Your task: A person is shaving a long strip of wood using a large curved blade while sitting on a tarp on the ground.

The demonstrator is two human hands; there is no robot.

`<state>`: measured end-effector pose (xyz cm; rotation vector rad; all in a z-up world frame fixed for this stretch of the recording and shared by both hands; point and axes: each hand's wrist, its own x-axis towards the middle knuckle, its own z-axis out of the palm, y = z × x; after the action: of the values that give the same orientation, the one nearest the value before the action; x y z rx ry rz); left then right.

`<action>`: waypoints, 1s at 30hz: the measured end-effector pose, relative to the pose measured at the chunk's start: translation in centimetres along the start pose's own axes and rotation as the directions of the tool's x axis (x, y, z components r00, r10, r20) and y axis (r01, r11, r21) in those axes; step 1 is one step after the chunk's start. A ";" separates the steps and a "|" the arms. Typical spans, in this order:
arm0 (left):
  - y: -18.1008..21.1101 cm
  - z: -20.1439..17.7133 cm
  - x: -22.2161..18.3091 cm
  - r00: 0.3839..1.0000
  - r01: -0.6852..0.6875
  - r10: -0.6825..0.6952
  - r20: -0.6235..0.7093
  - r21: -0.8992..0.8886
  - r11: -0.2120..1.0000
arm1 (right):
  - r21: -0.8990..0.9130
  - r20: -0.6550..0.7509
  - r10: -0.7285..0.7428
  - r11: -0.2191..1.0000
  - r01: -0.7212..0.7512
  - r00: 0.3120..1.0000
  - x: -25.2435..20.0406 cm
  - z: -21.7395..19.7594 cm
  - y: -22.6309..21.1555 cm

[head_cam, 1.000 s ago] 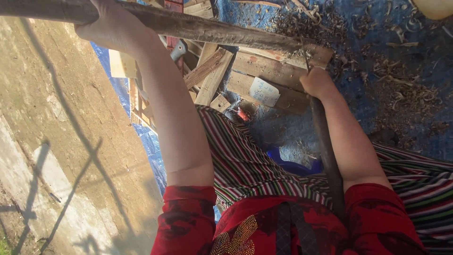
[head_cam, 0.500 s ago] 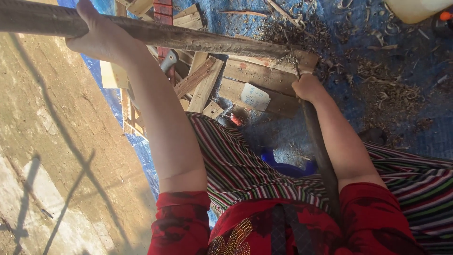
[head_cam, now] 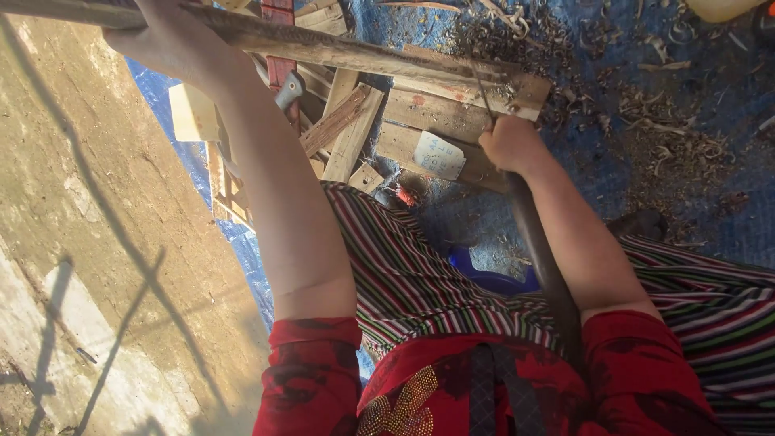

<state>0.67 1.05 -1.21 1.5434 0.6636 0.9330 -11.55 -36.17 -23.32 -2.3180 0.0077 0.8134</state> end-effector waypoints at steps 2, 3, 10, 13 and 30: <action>0.3 0.5 -0.3 1.000 0.004 -0.004 -0.001 -0.002 1.000 | -0.017 -0.020 -0.069 0.998 0.068 0.997 -3.2 -0.9 -4.4; 0.3 0.4 -0.6 1.000 0.015 -0.015 0.000 0.005 1.000 | -0.032 -0.031 -0.131 0.991 0.130 0.991 -5.1 -1.0 -6.4; -2.3 -0.3 1.6 0.999 -0.015 0.013 -0.053 -0.040 0.999 | 0.088 0.008 0.118 0.989 -0.118 0.993 1.5 1.3 5.3; -1.1 0.1 0.5 0.996 0.056 -0.060 -0.060 -0.066 0.996 | -0.063 -0.059 0.138 0.988 -0.142 0.989 1.7 1.4 6.3; -3.3 -0.4 1.1 0.999 -0.006 0.019 0.030 -0.384 0.923 | 0.192 0.068 0.066 0.978 -0.078 0.995 -3.2 0.0 -2.9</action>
<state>1.21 2.81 -4.19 1.2107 0.4153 0.9791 -13.55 -34.56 -19.84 -2.1183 0.1400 0.8790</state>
